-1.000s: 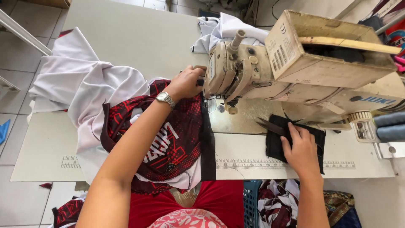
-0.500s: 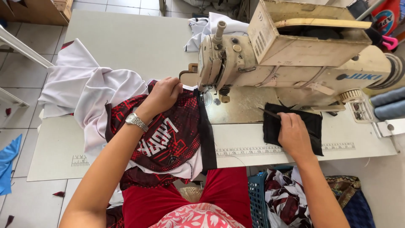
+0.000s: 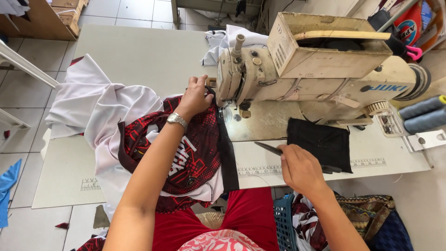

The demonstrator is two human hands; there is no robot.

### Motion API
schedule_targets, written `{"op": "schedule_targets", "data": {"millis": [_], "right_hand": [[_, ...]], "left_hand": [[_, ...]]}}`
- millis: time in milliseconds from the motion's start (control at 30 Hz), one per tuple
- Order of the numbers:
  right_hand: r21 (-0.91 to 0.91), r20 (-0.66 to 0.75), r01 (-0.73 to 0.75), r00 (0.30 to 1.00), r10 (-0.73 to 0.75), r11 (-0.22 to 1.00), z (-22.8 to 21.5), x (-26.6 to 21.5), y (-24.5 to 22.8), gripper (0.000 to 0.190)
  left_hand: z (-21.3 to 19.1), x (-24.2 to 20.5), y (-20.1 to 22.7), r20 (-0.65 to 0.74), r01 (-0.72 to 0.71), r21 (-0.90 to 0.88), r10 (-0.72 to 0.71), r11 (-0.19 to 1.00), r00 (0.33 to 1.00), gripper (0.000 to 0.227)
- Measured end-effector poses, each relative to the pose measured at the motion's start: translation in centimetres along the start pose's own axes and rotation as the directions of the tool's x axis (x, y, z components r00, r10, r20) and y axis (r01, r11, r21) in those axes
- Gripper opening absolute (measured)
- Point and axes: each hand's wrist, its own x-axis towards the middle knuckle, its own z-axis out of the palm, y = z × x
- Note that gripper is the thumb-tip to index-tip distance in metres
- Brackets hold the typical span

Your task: Sewing a black trim onto a patterned fabric piece using an industrial sewing machine

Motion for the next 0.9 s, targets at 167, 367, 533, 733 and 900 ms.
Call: {"op": "schedule_targets", "data": {"millis": [167, 367, 533, 733, 900], "right_hand": [[0.121, 0.072, -0.058, 0.996, 0.050, 0.991, -1.9, 0.3, -1.3, 0.028], [0.214, 0.043, -0.026, 0.999, 0.017, 0.977, -2.0, 1.7, -2.6, 0.028], [0.240, 0.045, -0.019, 0.999, 0.009, 0.970, -1.1, 2.9, -3.9, 0.029], [0.266, 0.177, -0.168, 0.977, 0.123, 0.949, -1.2, 5.8, -6.4, 0.031], [0.207, 0.247, -0.218, 0.955, 0.165, 0.954, 1.2, 7.9, -8.0, 0.032]], "left_hand": [[0.7, 2.9, -1.0, 0.234, -0.023, 0.044, 0.012, 0.999, 0.972, 0.059], [0.2, 1.9, -3.0, 0.225, 0.053, 0.002, -0.053, 0.999, 0.973, 0.034], [-5.4, -3.4, 0.1, 0.147, -0.022, -0.063, 0.031, 0.998, 0.989, 0.027], [-9.1, -9.5, 2.5, 0.082, -0.195, 0.034, 0.192, 0.980, 0.978, 0.018], [-9.5, -12.3, 2.9, 0.108, -0.128, -0.059, 0.133, 0.990, 0.985, 0.023]]}}
